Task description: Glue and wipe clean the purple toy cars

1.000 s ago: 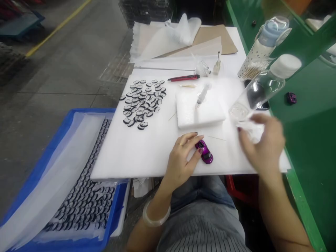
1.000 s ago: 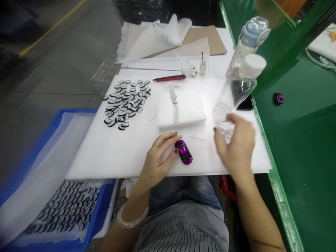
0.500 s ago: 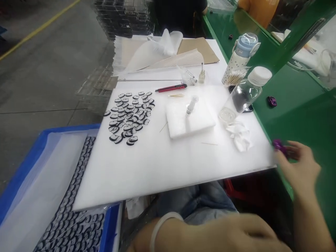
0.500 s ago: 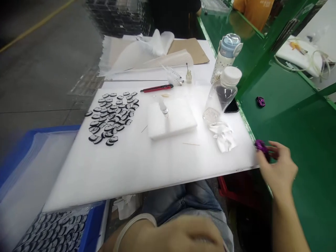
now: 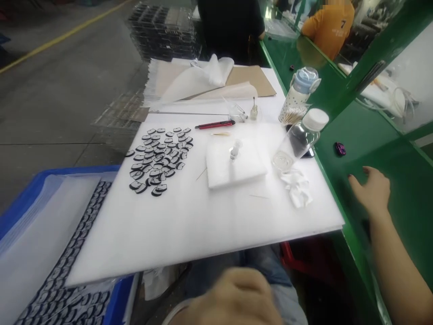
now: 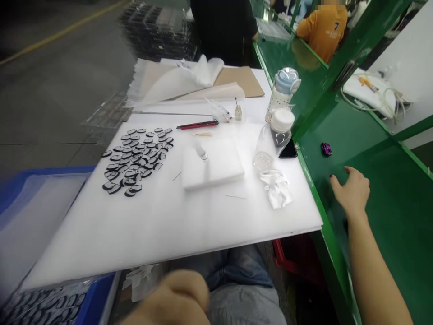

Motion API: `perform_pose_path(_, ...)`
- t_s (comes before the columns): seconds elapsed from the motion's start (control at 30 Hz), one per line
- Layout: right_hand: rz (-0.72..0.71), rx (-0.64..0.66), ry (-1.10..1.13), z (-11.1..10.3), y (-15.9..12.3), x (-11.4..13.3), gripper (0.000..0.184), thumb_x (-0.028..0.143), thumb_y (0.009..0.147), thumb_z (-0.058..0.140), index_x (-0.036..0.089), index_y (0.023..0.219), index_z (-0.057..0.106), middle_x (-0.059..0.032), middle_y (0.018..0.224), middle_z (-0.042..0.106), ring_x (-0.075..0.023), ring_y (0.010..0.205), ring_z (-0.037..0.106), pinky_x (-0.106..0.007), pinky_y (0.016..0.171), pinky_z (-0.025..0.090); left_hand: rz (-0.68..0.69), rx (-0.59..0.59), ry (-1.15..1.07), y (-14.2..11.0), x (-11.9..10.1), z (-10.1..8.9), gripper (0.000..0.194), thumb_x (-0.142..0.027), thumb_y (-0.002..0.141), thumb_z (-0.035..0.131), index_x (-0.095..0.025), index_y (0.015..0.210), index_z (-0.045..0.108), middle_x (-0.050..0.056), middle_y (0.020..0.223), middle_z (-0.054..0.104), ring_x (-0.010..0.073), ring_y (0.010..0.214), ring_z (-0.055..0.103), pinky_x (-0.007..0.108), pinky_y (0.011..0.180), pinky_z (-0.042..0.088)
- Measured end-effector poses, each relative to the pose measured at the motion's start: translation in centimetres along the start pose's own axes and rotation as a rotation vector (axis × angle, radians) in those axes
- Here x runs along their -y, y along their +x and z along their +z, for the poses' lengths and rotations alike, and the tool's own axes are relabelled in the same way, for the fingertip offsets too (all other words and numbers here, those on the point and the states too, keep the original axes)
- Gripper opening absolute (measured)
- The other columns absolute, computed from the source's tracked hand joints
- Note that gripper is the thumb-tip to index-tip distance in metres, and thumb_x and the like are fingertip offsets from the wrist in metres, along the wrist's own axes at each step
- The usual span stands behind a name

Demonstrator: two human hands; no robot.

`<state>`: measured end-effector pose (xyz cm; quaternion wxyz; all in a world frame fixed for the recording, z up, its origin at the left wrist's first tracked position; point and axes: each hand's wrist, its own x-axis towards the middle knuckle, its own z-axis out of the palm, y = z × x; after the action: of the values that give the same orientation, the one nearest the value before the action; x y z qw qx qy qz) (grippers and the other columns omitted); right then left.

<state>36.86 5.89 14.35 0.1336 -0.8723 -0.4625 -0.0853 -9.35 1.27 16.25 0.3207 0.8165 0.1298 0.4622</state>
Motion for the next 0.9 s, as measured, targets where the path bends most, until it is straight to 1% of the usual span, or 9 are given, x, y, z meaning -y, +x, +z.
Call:
perform_pose_path(0.07, -0.019, 0.021, -0.002, 1.3, 3.7, 1.2, 0.056, 0.053, 0.079, 0.063, 0.014, 0.119, 0.062, -0.0255, 0.114, 0.062, -0.0301, 0.092, 0.053, -0.041, 0.073, 0.035, -0.251, -0.274, 0.121, 0.3, 1.4, -1.1, 0.015, -0.014, 0.093, 0.049, -0.024, 0.085, 0.057, -0.001, 0.073, 0.066, 0.0102, 0.064, 0.062, 0.023, 0.059, 0.056)
perform_pose_path(0.13, -0.028, 0.056, -0.018, 2.4, 6.7, 2.3, 0.059, 0.057, 0.079, 0.062, 0.015, 0.121, 0.064, -0.0236, 0.108, 0.063, -0.0259, 0.084, 0.05, -0.039, 0.069, 0.033, -0.399, -0.436, 0.255, 0.5, 3.1, -1.4, 0.012, -0.011, 0.089, 0.052, -0.022, 0.086, 0.053, -0.001, 0.075, 0.064, 0.0113, 0.069, 0.062, 0.023, 0.062, 0.054)
perform_pose_path(0.2, 0.002, 0.088, -0.055, 3.3, 8.9, 3.3, 0.057, 0.053, 0.083, 0.057, 0.013, 0.124, 0.065, -0.0232, 0.101, 0.064, -0.0242, 0.079, 0.048, -0.039, 0.068, 0.033, -0.521, -0.431, 0.326, 0.5, 4.8, -1.0, 0.006, -0.015, 0.089, 0.054, -0.021, 0.088, 0.054, -0.001, 0.074, 0.063, 0.0107, 0.067, 0.059, 0.022, 0.062, 0.052)
perform_pose_path(0.33, 0.091, 0.151, -0.139, 4.0, 10.0, 4.3, 0.052, 0.033, 0.088, 0.047, 0.007, 0.129, 0.064, -0.0248, 0.095, 0.064, -0.0253, 0.077, 0.049, -0.04, 0.07, 0.036, -0.696, -0.257, 0.317, 0.1, 6.4, -0.2, 0.008, -0.021, 0.093, 0.052, -0.02, 0.091, 0.06, -0.001, 0.076, 0.063, 0.0105, 0.068, 0.058, 0.022, 0.065, 0.05)
perform_pose_path(0.47, 0.054, 0.256, -0.165, 2.6, 6.8, 2.9, 0.053, 0.037, 0.087, 0.048, 0.012, 0.131, 0.065, -0.0238, 0.097, 0.065, -0.023, 0.07, 0.049, -0.037, 0.064, 0.037, -0.689, -0.163, 0.327, -0.1, 6.3, -0.1, 0.012, -0.02, 0.093, 0.05, -0.02, 0.09, 0.062, -0.001, 0.081, 0.066, 0.0111, 0.072, 0.06, 0.023, 0.066, 0.049)
perform_pose_path(0.6, -0.001, 0.332, -0.195, -0.6, 1.8, 0.6, 0.05, 0.04, 0.087, 0.05, 0.011, 0.123, 0.07, -0.0206, 0.088, 0.067, -0.0226, 0.062, 0.051, -0.035, 0.057, 0.036, -0.625, -0.094, 0.366, -0.1, 6.2, -0.3, 0.014, -0.019, 0.094, 0.05, -0.02, 0.09, 0.063, -0.001, 0.083, 0.068, 0.0128, 0.075, 0.061, 0.026, 0.069, 0.049)
perform_pose_path(0.7, -0.049, 0.36, -0.19, -3.2, -1.2, 0.7, 0.045, 0.036, 0.086, 0.053, 0.011, 0.118, 0.07, -0.0186, 0.082, 0.068, -0.0288, 0.069, 0.058, -0.034, 0.053, 0.037, -0.574, -0.064, 0.393, -0.3, 6.3, -0.3, 0.013, -0.017, 0.093, 0.051, -0.02, 0.09, 0.063, -0.001, 0.084, 0.068, 0.0142, 0.078, 0.062, 0.027, 0.069, 0.05)
perform_pose_path(0.8, -0.2, 0.289, -0.108, -4.8, -3.7, 4.1, 0.044, 0.034, 0.088, 0.055, 0.016, 0.127, 0.062, -0.0156, 0.098, 0.07, -0.033, 0.096, 0.061, -0.037, 0.064, 0.045, -0.526, -0.054, 0.419, -0.5, 6.4, -0.1, 0.01, -0.017, 0.092, 0.053, -0.02, 0.092, 0.063, 0.0, 0.086, 0.069, 0.016, 0.08, 0.064, 0.029, 0.072, 0.052)
perform_pose_path(0.9, -0.724, 0.16, 0.212, -4.6, -7.0, 10.8, 0.036, 0.025, 0.089, 0.058, 0.019, 0.124, 0.061, -0.0118, 0.103, 0.069, -0.0269, 0.095, 0.061, -0.038, 0.075, 0.05, -0.485, -0.059, 0.447, -0.8, 6.3, -0.1, 0.024, -0.02, 0.088, 0.06, -0.019, 0.113, 0.06, 0.005, 0.105, 0.068, 0.0204, 0.096, 0.066, 0.034, 0.084, 0.056)
